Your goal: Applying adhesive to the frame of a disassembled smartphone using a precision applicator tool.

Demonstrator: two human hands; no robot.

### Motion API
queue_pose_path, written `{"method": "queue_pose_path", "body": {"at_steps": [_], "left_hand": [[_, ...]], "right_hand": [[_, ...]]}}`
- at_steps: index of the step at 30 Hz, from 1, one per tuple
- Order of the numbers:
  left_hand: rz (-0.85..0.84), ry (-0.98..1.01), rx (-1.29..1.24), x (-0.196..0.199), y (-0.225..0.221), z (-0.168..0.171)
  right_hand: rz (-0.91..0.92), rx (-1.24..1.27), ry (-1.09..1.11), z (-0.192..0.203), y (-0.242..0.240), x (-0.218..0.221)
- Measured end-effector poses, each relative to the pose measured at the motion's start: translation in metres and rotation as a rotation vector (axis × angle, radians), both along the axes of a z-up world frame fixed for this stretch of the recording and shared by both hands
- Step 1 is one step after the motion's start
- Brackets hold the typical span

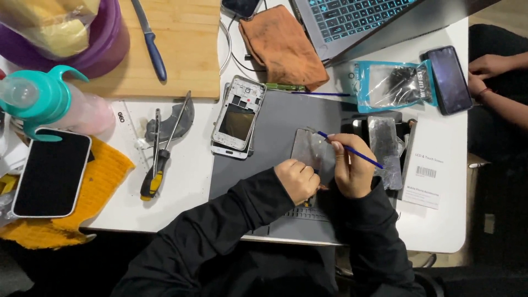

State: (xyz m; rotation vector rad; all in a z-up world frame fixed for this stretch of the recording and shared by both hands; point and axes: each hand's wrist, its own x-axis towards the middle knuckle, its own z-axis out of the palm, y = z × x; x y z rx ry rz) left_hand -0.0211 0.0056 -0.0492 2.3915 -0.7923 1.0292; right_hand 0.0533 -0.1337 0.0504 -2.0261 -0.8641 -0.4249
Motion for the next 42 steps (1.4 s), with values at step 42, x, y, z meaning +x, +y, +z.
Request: {"method": "queue_pose_path", "body": {"at_steps": [42], "left_hand": [[0.080,0.113,0.048,-0.012,-0.022,-0.048]], "right_hand": [[0.084,-0.017,0.040,-0.008,0.003,-0.001]]}}
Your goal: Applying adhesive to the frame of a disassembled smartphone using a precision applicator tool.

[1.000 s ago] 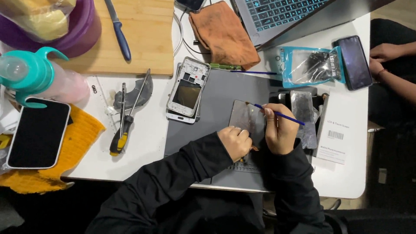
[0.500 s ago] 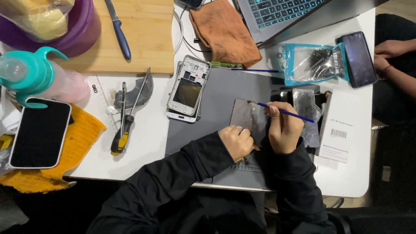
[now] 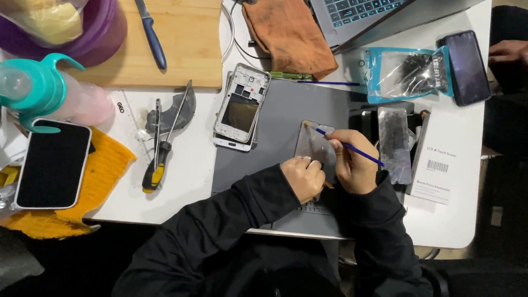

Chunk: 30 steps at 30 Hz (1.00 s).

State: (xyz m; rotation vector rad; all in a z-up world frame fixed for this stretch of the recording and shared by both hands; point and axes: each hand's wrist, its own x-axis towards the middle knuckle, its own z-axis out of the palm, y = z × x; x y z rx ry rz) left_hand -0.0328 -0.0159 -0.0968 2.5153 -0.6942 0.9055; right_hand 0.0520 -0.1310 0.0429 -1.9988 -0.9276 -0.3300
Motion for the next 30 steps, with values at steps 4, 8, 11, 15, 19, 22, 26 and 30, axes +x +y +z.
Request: {"method": "queue_pose_path", "body": {"at_steps": [4,8,11,15,19,22,26,30], "left_hand": [[0.018,-0.031,-0.001,0.003,0.000,0.003],[0.022,-0.035,-0.009,0.000,-0.001,0.001],[0.015,-0.027,-0.017,-0.001,0.003,0.012],[0.033,-0.039,0.026,-0.011,-0.005,0.002],[0.054,0.008,0.075,-0.016,-0.004,0.015],[0.071,0.006,0.082,-0.020,-0.005,0.018],[0.087,0.005,0.094,-0.021,-0.006,0.018],[0.096,0.018,0.098,-0.022,-0.004,0.030]], "right_hand": [[0.017,0.024,0.051,0.000,-0.001,-0.001],[0.023,0.014,0.079,0.003,-0.002,-0.001],[0.014,0.029,0.112,0.002,-0.004,-0.002],[0.041,0.024,0.142,0.009,-0.007,0.001],[0.019,0.059,0.200,0.005,-0.013,0.000],[0.039,0.019,0.175,0.012,-0.012,-0.001],[0.098,0.036,0.169,0.015,-0.011,-0.001],[0.146,0.035,0.227,0.013,-0.015,0.000]]}}
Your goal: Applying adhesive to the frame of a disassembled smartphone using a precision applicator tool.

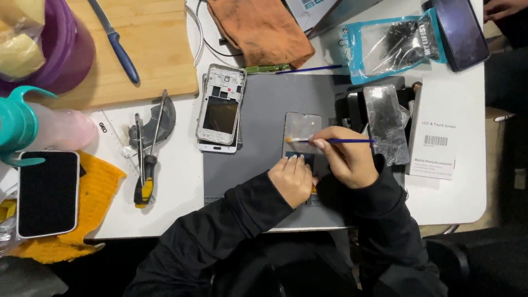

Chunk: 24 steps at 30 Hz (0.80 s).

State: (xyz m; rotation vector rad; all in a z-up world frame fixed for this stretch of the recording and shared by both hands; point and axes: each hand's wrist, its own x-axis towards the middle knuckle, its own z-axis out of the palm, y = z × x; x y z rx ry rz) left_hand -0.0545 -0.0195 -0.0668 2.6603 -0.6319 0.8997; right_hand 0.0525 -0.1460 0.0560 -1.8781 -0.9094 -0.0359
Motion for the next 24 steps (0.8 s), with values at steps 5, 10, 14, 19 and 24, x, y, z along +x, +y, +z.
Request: {"method": "queue_pose_path", "body": {"at_steps": [5,10,14,19,24], "left_hand": [[-0.003,-0.006,-0.006,-0.001,0.001,-0.002],[0.022,-0.002,-0.014,-0.001,-0.002,-0.005],[0.022,-0.018,-0.025,-0.001,-0.001,-0.005],[0.037,-0.002,-0.034,0.000,-0.002,-0.003],[0.011,-0.020,-0.050,0.002,-0.002,-0.005]], "right_hand": [[-0.029,0.019,-0.037,-0.001,0.002,0.000],[0.030,0.005,0.011,-0.005,-0.002,0.000],[-0.022,0.001,-0.039,-0.003,-0.002,0.002],[-0.018,0.028,-0.015,-0.004,-0.001,0.004],[-0.018,0.021,0.132,-0.007,-0.008,0.000]]}}
